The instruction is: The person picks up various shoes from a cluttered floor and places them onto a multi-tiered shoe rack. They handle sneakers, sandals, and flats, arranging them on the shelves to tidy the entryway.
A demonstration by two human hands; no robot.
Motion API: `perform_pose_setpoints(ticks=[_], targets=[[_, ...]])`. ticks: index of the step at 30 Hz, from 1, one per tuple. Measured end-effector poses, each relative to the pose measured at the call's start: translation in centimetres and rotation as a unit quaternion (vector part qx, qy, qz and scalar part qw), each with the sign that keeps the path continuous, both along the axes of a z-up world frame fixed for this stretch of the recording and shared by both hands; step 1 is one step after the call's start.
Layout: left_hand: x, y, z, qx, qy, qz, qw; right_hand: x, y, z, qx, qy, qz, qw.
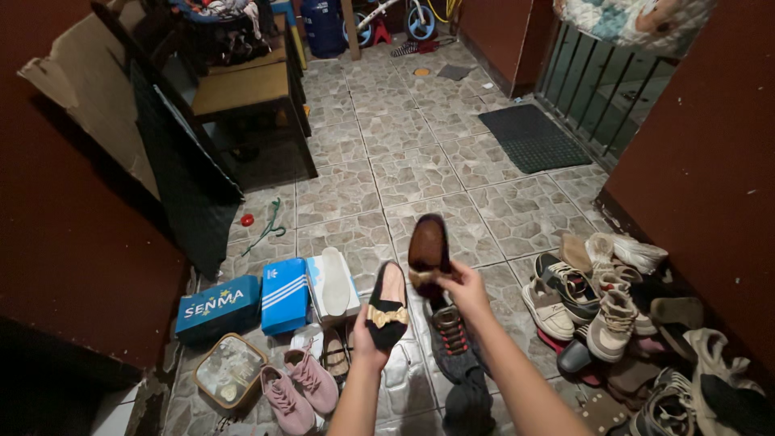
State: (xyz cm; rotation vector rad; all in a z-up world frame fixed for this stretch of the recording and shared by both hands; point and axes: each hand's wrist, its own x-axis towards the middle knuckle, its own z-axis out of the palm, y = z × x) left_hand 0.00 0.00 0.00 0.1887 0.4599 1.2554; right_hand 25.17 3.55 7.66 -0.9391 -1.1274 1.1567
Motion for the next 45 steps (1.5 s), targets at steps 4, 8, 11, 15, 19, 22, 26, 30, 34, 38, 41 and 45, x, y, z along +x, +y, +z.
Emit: perform_pose_setpoints(ticks=[4,8,11,15,19,22,26,30,34,38,41,45], targets=[[1.6,-1.5,5.0,-0.072,0.050,-0.050,0.995,-1.9,-3.1,6.8,0.141,-0.162,-0.113,0.970],[2.8,-3.0,9.1,-0.065,0.066,-0.108,0.990,-3.1,-5.1,9.1,0.273,-0.287,-0.138,0.908],[3.5,-3.6,11.1,-0.048,0.039,-0.129,0.990,-3.8,-6.0,9.0,0.277,-0.287,-0.139,0.906],[3.7,-4.0,12.2,-0.069,0.025,-0.136,0.988,-3.9,-6.2,8.7,0.279,-0.276,-0.143,0.908],[3.5,-4.1,12.1,-0.056,0.037,-0.135,0.989,-3.8,-6.0,8.5,0.280,-0.266,-0.134,0.913],[3.6,-4.0,11.9,-0.046,0.025,-0.131,0.990,-3.8,-5.8,8.1,0.274,-0.255,-0.121,0.919],[4.0,-3.7,12.2,-0.054,0.031,-0.123,0.990,-3.4,-4.9,6.8,0.235,-0.240,-0.096,0.937],[4.7,-2.3,11.1,-0.003,0.000,-0.088,0.996,-2.4,-2.8,3.7,0.206,-0.259,-0.045,0.943],[6.6,0.8,8.5,0.065,0.036,0.009,0.997,-4.5,0.6,0.3,0.052,-0.126,-0.021,0.990],[8.3,4.6,7.2,0.126,0.143,0.082,0.978,-6.2,3.4,-1.9,0.024,-0.120,-0.018,0.992],[8.3,7.5,8.1,0.100,0.142,0.078,0.982,-6.8,6.4,-1.7,-0.029,-0.039,-0.008,0.999],[8.1,10.2,11.5,0.110,0.137,0.075,0.982,-7.1,9.2,0.8,-0.047,0.061,0.002,0.997]])
